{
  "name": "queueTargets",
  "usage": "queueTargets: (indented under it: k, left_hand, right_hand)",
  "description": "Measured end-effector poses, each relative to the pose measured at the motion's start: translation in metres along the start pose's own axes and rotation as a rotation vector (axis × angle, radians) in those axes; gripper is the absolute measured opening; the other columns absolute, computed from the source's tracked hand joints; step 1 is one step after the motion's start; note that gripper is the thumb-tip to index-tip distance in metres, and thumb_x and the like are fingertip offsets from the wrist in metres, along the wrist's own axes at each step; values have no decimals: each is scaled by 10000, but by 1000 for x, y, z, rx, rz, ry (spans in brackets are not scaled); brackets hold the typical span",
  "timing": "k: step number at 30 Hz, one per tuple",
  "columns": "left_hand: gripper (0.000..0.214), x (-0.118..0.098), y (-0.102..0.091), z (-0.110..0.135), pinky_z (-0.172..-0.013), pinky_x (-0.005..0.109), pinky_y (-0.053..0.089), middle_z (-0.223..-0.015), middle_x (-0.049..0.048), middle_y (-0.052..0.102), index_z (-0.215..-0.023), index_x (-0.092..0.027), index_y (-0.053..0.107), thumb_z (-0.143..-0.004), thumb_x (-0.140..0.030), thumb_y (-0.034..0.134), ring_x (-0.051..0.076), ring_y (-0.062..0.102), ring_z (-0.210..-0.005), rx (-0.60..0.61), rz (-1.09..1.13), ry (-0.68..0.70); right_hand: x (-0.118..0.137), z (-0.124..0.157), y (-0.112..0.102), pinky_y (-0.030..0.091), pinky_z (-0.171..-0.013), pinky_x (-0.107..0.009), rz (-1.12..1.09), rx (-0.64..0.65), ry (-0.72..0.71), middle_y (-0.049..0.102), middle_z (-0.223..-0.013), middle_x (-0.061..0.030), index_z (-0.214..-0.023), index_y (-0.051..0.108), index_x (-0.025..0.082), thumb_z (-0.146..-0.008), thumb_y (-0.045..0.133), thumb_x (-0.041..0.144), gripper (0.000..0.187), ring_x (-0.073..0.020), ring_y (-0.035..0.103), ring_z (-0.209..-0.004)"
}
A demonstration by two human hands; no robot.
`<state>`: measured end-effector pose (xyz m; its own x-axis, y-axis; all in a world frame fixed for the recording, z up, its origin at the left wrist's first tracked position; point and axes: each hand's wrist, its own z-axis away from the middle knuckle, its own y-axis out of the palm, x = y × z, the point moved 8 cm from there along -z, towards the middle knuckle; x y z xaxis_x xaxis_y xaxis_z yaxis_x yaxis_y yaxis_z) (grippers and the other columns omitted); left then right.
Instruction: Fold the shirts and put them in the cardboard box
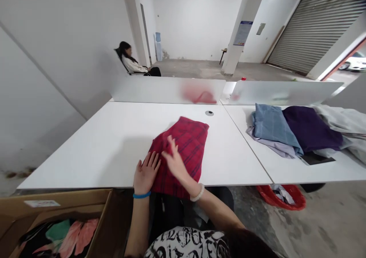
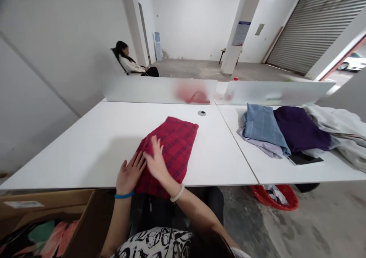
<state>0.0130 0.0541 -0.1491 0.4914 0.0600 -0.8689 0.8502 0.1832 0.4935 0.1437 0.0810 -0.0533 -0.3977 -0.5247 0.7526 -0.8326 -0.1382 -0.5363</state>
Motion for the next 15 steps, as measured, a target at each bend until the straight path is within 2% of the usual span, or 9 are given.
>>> queueTargets:
  k: [2, 3, 5, 8, 11, 13, 15]
  left_hand:
    - [539, 7, -23, 3, -1074, 505, 342, -1382, 65, 499, -1297, -285, 510, -885, -553, 290, 235, 409, -1311, -54, -63, 24]
    - [522, 9, -32, 4, -1077, 505, 339, -1358, 51, 526, -1281, -304, 525, -881, -552, 299, 235, 413, -1308, -84, -115, 58]
    - [478, 9, -44, 9, -1085, 509, 323, -1346, 25, 539, -1269, -348, 532, -867, -539, 357, 239, 421, -1302, -126, -195, 157]
    - [452, 8, -50, 18, -1103, 527, 277, -1331, 13, 553, -1250, -380, 543, -809, -475, 520, 259, 430, -1293, -196, -115, 238]
    - [458, 7, -48, 25, -1116, 525, 245, -1259, 1, 609, -1211, -367, 572, -755, -380, 610, 259, 442, -1284, -300, 114, 198]
    - [402, 9, -38, 23, -1109, 505, 278, -1207, 27, 641, -1158, -290, 618, -764, -363, 589, 264, 465, -1263, -284, 183, 34]
    - [352, 8, -28, 19, -1080, 478, 345, -1183, 65, 651, -1095, -215, 647, -777, -338, 563, 269, 498, -1232, -227, 159, -159]
  right_hand:
    - [11, 9, 53, 262, -1093, -556, 88, 299, -25, 258, -1508, -137, -1471, 233, 121, -921, 422, 309, 611, -312, 160, -1414]
    - [15, 16, 71, 228, -1107, -558, 117, 409, -48, 242, -1513, -144, -1463, 256, 108, -912, 450, 315, 620, -323, 125, -1418]
    - [27, 30, 89, 171, -1127, -556, 209, 538, -151, 190, -1527, -163, -1463, 238, 72, -906, 468, 335, 657, -336, 58, -1422]
    - [37, 40, 79, 136, -1146, -529, 283, 535, -213, 121, -1538, -180, -1474, 159, 38, -924, 433, 409, 718, -329, 14, -1424]
    - [50, 50, 52, 152, -1153, -495, 268, 542, -286, 136, -1541, -160, -1481, 134, 66, -940, 309, 537, 738, -293, 53, -1429]
    - [55, 59, 35, 138, -1150, -519, 300, 559, -364, 207, -1531, -132, -1475, 193, 114, -936, 249, 572, 710, -286, 83, -1427]
    - [49, 69, 23, 128, -1136, -561, 384, 572, -412, 287, -1503, -124, -1438, 309, 141, -933, 257, 575, 668, -313, 118, -1418]
